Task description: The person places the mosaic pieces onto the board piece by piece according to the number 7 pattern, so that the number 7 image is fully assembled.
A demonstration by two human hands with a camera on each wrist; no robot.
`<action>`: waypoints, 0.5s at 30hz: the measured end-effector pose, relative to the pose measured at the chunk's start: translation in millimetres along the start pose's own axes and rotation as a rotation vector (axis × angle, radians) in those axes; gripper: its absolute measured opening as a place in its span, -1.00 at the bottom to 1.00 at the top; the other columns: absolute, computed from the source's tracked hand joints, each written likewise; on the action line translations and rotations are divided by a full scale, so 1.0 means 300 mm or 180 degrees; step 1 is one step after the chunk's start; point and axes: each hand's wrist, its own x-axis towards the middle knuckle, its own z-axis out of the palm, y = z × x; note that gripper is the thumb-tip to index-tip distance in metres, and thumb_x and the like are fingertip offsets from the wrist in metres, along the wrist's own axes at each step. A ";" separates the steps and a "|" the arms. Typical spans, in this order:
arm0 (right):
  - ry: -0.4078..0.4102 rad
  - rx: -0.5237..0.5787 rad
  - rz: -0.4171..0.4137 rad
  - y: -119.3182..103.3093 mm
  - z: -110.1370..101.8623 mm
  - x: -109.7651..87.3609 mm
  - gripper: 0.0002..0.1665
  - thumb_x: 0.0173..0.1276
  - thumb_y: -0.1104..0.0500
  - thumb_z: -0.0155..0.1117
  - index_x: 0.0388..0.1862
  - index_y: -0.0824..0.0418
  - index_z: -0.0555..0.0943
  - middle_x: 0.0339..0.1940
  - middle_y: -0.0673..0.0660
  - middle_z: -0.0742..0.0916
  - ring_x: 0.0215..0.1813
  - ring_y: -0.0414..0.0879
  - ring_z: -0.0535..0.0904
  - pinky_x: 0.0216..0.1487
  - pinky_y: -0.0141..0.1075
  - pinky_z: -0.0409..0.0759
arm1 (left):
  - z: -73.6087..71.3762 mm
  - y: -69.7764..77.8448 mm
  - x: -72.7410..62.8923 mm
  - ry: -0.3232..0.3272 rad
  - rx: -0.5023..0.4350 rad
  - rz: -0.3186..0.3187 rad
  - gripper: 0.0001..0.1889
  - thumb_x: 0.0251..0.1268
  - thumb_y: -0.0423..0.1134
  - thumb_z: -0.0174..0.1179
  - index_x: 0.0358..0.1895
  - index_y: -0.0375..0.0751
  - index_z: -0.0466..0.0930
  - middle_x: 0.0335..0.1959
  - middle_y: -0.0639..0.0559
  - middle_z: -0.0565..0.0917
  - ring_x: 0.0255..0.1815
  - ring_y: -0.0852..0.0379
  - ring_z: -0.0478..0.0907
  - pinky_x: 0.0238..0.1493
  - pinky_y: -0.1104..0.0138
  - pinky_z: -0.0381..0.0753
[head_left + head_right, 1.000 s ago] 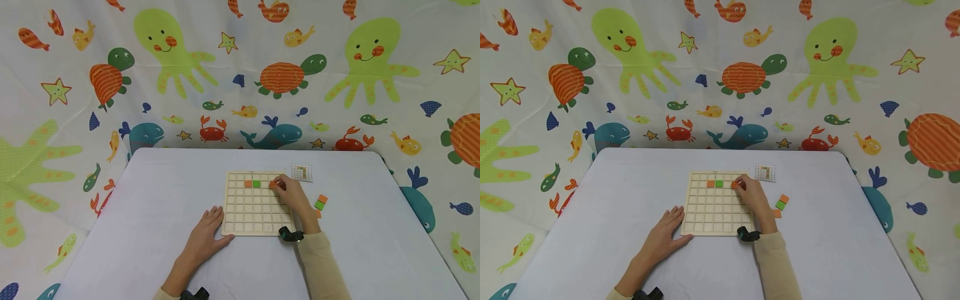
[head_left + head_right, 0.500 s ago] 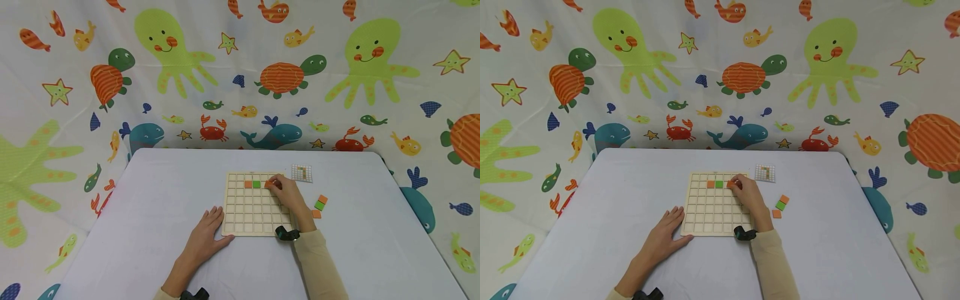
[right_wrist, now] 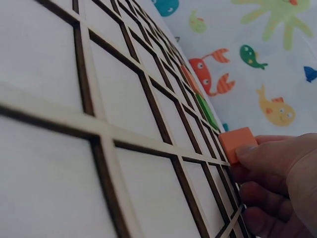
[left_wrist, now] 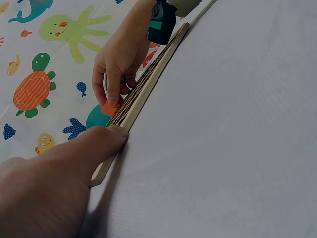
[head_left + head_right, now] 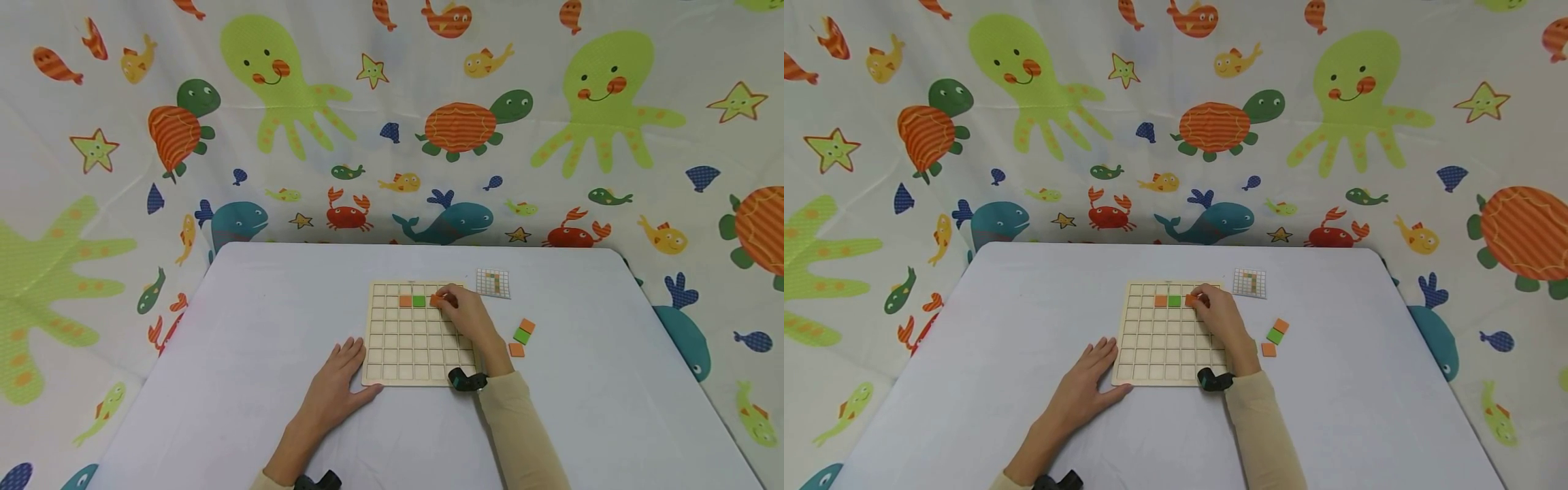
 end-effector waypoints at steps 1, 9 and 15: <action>-0.0005 -0.0008 -0.0008 0.000 0.001 0.002 -0.78 0.48 0.11 0.25 0.03 0.13 0.67 -0.22 0.10 0.78 -0.22 -0.08 0.64 -0.16 -0.18 0.67 | 0.001 -0.001 0.000 0.0005 -0.0002 0.0008 -0.12 0.09 0.21 0.42 0.37 -0.34 0.46 0.43 -0.15 0.48 0.51 -0.09 0.36 0.56 0.04 0.29; -0.0081 -0.0098 -0.0018 -0.009 0.003 0.014 -0.78 0.48 0.13 0.25 0.02 0.14 0.70 -0.26 0.08 0.74 -0.27 -0.09 0.55 -0.22 -0.26 0.58 | 0.010 -0.010 -0.004 0.0098 -0.0009 0.0097 -0.15 0.08 0.16 0.45 0.34 -0.36 0.49 0.40 -0.17 0.51 0.49 -0.09 0.38 0.55 0.04 0.31; -0.0141 -0.0176 -0.0042 -0.013 0.002 0.023 -0.76 0.47 0.14 0.27 0.03 0.16 0.72 -0.19 0.11 0.76 -0.24 -0.08 0.56 -0.19 -0.23 0.60 | 0.007 -0.010 -0.004 0.0080 -0.0049 0.0101 -0.15 0.08 0.15 0.44 0.34 -0.37 0.48 0.41 -0.18 0.50 0.50 -0.10 0.38 0.56 0.03 0.30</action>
